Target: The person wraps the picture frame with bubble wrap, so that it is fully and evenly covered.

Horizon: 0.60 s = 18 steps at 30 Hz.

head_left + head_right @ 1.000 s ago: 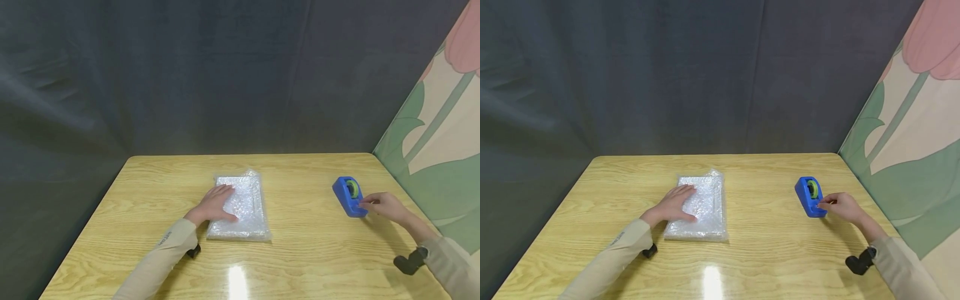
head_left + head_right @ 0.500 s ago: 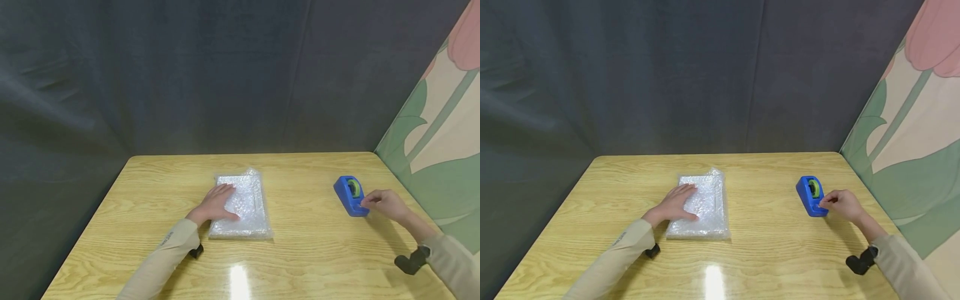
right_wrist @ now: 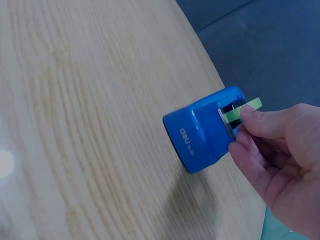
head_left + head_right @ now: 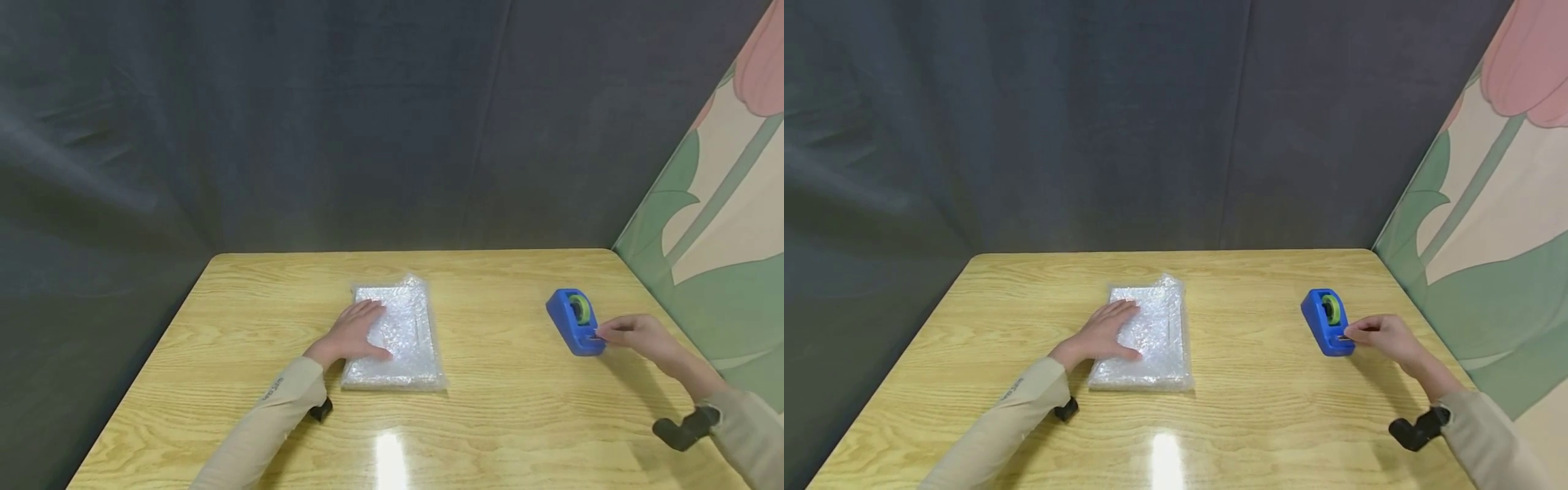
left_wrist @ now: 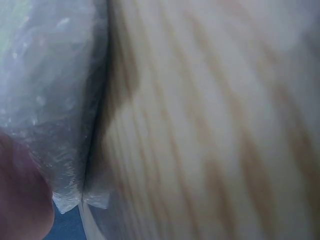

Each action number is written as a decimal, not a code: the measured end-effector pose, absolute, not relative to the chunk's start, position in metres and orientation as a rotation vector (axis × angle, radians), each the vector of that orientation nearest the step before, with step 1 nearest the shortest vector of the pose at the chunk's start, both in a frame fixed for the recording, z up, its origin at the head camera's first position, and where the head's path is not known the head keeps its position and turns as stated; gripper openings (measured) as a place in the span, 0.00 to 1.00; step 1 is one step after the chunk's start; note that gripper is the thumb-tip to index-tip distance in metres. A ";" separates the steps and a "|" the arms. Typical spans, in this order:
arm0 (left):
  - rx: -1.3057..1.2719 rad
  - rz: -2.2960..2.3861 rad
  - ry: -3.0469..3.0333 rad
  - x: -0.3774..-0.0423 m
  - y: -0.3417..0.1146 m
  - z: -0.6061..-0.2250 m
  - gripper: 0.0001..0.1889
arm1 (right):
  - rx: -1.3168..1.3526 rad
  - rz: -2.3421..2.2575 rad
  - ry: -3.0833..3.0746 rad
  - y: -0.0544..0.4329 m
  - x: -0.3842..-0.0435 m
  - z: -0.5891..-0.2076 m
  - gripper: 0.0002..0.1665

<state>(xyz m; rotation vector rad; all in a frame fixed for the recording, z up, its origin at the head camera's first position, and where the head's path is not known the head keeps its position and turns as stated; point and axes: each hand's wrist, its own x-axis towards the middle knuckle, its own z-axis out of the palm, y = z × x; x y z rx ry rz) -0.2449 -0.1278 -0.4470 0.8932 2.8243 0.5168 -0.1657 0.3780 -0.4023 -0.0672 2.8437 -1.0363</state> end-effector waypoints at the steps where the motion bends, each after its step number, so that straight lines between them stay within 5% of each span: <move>1: 0.903 0.516 2.828 -0.245 -0.128 -0.447 0.53 | -0.079 -1.050 2.828 0.380 -0.164 -0.402 0.22; 18: 0.899 0.503 2.828 -0.245 -0.128 -0.448 0.53 | 0.022 -1.160 2.568 0.385 -0.119 -0.406 0.23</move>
